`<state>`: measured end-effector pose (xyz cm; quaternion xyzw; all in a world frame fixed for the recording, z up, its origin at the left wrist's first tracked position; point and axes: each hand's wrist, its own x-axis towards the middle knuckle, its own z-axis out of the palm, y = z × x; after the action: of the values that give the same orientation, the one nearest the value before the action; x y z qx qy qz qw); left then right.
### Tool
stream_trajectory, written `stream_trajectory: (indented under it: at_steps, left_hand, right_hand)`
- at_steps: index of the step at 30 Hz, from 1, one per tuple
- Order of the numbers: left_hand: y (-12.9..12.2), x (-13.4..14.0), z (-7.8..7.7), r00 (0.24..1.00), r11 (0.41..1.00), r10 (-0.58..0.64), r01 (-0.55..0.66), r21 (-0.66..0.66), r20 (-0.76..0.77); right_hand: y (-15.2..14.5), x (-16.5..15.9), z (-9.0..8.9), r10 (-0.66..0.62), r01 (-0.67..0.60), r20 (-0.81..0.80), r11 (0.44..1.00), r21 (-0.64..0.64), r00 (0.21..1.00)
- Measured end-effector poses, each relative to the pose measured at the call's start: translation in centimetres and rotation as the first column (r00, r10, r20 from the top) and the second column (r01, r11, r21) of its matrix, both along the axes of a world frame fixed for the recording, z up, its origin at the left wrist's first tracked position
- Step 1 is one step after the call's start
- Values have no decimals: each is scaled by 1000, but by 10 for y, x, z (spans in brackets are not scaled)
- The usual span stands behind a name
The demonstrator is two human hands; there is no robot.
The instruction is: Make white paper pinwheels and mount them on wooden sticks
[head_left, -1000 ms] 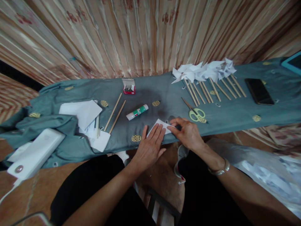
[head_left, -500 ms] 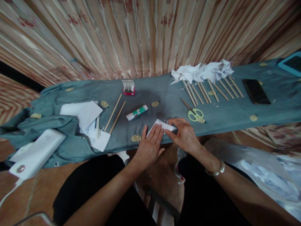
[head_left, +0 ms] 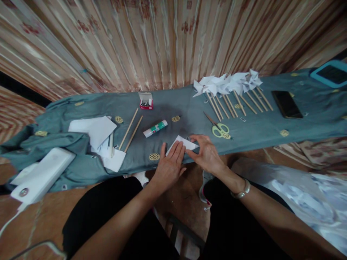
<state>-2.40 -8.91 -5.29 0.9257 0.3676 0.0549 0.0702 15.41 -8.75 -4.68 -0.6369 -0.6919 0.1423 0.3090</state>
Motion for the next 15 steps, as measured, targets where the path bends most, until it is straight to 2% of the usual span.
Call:
stream_trajectory:
  at_steps: [5,11,15]
  left_hand:
    - [-2,-7,2,1000,1000,6,-6,-4,6]
    - [-11,-37,5,996,996,85,-84,24,-39]
    - [-15,-50,7,991,994,105,-104,24,-77]
  right_hand:
    - [-3,11,-2,-18,17,-30,1000,-14,999]
    - [-7,35,-5,-9,9,-27,1000,-27,1000]
    - [-7,39,-7,20,-21,-30,1000,-19,999]
